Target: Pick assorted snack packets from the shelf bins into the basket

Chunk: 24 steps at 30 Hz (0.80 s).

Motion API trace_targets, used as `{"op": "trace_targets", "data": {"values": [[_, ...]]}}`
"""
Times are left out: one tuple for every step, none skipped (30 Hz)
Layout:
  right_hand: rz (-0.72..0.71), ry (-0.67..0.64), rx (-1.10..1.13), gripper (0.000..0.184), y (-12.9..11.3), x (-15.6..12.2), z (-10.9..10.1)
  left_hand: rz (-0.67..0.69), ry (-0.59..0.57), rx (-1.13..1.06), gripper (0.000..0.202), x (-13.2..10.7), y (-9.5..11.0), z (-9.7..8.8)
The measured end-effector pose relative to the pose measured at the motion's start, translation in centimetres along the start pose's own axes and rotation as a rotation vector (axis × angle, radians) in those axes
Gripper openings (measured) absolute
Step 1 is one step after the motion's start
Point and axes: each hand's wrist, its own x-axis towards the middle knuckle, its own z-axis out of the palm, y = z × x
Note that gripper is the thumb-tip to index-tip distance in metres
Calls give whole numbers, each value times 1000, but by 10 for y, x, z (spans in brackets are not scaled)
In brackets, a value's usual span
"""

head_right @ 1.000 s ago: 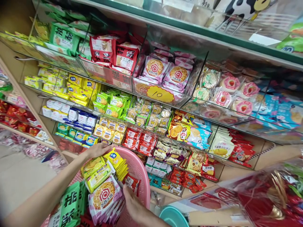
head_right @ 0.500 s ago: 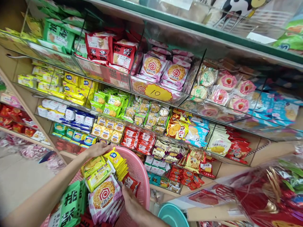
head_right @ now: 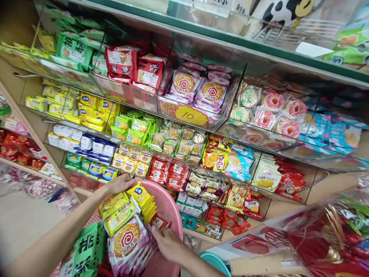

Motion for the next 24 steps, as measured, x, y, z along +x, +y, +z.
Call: {"op": "trace_targets", "data": {"values": [[-35, 31, -147, 45, -1, 2, -4, 1, 0, -6, 66, 0, 0, 0], [-58, 59, -269, 36, -2, 4, -7, 3, 0, -12, 65, 0, 0, 0], [-67, 88, -356, 28, -3, 7, -9, 5, 1, -18, 64, 1, 0, 0], [-76, 120, -424, 22, -3, 9, -10, 6, 3, -20, 62, 1, 0, 0], [-90, 151, -503, 20, -2, 11, -10, 8, 6, -21, 62, 1, -1, 1], [-106, 180, -573, 20, -2, 13, -9, 11, 10, -20, 61, 2, -1, 1], [-123, 202, -621, 20, -1, 14, -8, 14, 14, -16, 61, 2, -2, 2], [-142, 213, -654, 20, -1, 16, -8, 15, 17, -12, 61, 3, -2, 2], [-155, 218, -674, 20, -1, 17, -8, 17, 19, -8, 61, 3, -3, 3], [-164, 220, -682, 20, -1, 18, -9, 16, 20, -6, 61, 3, -3, 3], [-171, 223, -673, 20, -2, 19, -10, 12, 18, -6, 60, 3, -4, 3], [-175, 227, -654, 20, -3, 19, -12, 5, 14, -7, 59, 2, -4, 3], [-180, 232, -628, 21, -4, 20, -13, -2, 12, -9, 58, 2, -4, 2], [-188, 241, -598, 24, -5, 20, -14, -8, 10, -11, 58, 2, -4, 2], [-198, 250, -564, 27, -6, 19, -15, -11, 9, -13, 58, 1, -5, 2], [-216, 257, -526, 29, -7, 18, -14, -13, 9, -16, 57, 1, -5, 2], [-240, 261, -483, 31, -8, 17, -12, -12, 11, -19, 58, 1, -5, 2], [-263, 258, -440, 32, -9, 15, -9, -12, 11, -22, 58, 1, -6, 2], [-278, 244, -401, 34, -10, 14, -6, -14, 11, -25, 58, 1, -7, 2], [-285, 224, -373, 36, -12, 12, -2, -15, 10, -28, 59, 1, -8, 3], [-286, 204, -360, 39, -13, 11, 1, -16, 12, -28, 59, 2, -9, 4], [-282, 198, -360, 42, -15, 11, 2, -14, 15, -26, 60, 2, -11, 4], [-282, 210, -373, 45, -17, 12, 1, -9, 19, -24, 60, 3, -12, 5], [-294, 243, -395, 47, -20, 14, -3, -2, 22, -24, 60, 3, -13, 6]]}}
